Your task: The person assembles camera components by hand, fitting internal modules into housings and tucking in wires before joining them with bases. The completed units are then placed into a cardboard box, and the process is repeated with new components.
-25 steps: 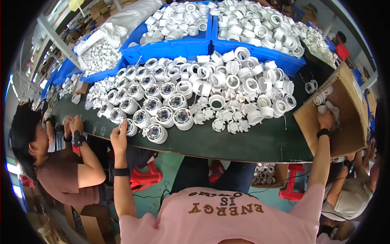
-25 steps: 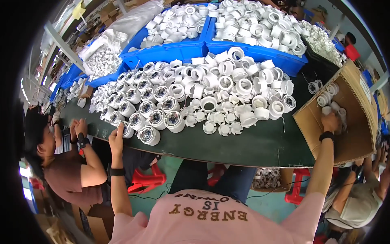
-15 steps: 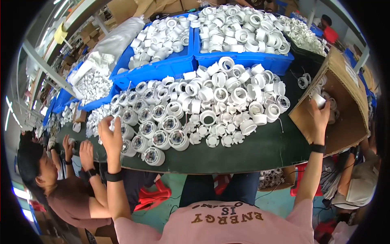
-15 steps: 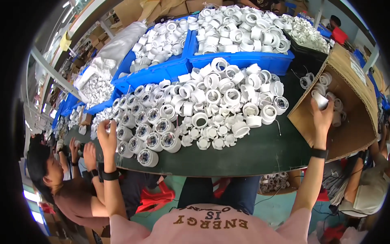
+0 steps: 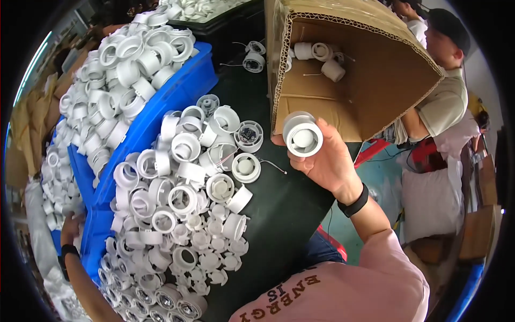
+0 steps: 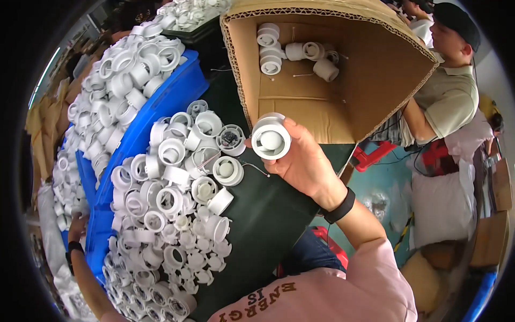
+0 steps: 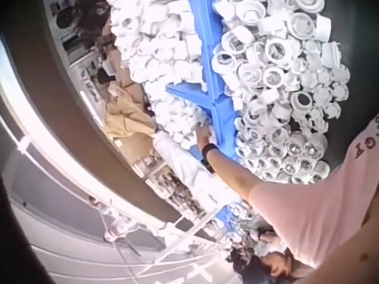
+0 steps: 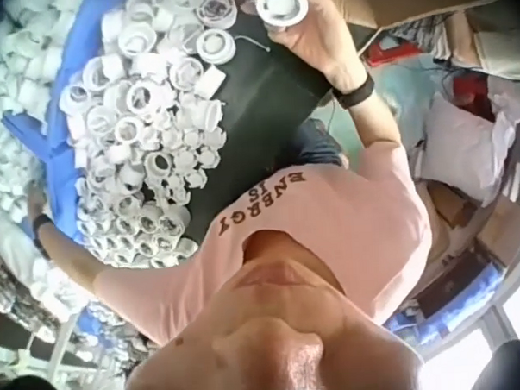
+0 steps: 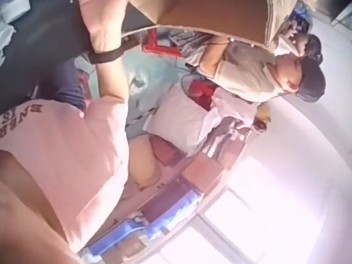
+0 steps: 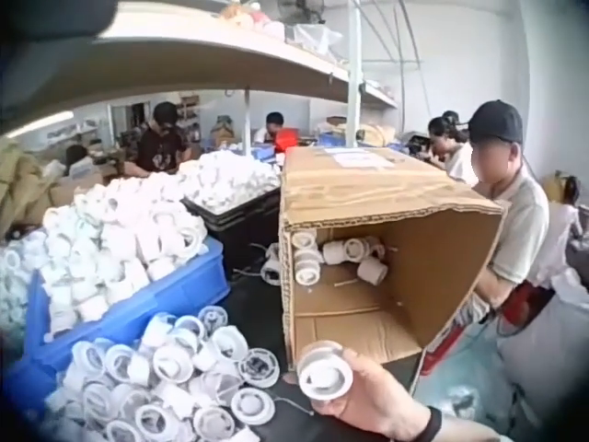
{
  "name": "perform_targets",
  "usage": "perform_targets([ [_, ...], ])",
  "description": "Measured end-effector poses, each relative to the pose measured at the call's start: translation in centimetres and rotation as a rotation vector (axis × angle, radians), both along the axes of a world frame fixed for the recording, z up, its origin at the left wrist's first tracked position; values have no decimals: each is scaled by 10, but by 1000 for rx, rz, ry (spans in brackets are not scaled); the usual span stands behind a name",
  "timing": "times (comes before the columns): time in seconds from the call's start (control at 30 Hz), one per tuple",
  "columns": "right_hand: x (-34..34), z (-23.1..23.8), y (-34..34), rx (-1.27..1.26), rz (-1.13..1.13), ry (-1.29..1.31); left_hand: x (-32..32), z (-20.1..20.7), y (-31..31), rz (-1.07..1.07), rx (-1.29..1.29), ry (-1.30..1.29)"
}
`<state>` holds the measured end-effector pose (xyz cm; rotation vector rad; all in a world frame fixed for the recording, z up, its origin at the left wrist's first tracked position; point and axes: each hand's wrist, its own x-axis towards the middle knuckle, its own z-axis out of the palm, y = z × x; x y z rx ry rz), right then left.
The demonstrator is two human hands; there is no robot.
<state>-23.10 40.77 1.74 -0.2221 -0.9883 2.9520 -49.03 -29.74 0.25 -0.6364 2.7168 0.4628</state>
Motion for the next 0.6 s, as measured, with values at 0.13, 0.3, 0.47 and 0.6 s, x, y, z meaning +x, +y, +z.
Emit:
perform_targets([
  [0.13,6,-7,7,-34,58,30,-7,-1,24,-9,-106,-34],
  [0.3,11,1,-8,456,15,106,-26,-34,-12,-335,-197,80],
  [0.47,11,-4,-19,674,-60,227,-17,9,-47,-386,-477,366],
  [0.6,27,8,-18,1312,-142,212,8,63,-8,-501,-332,718],
])
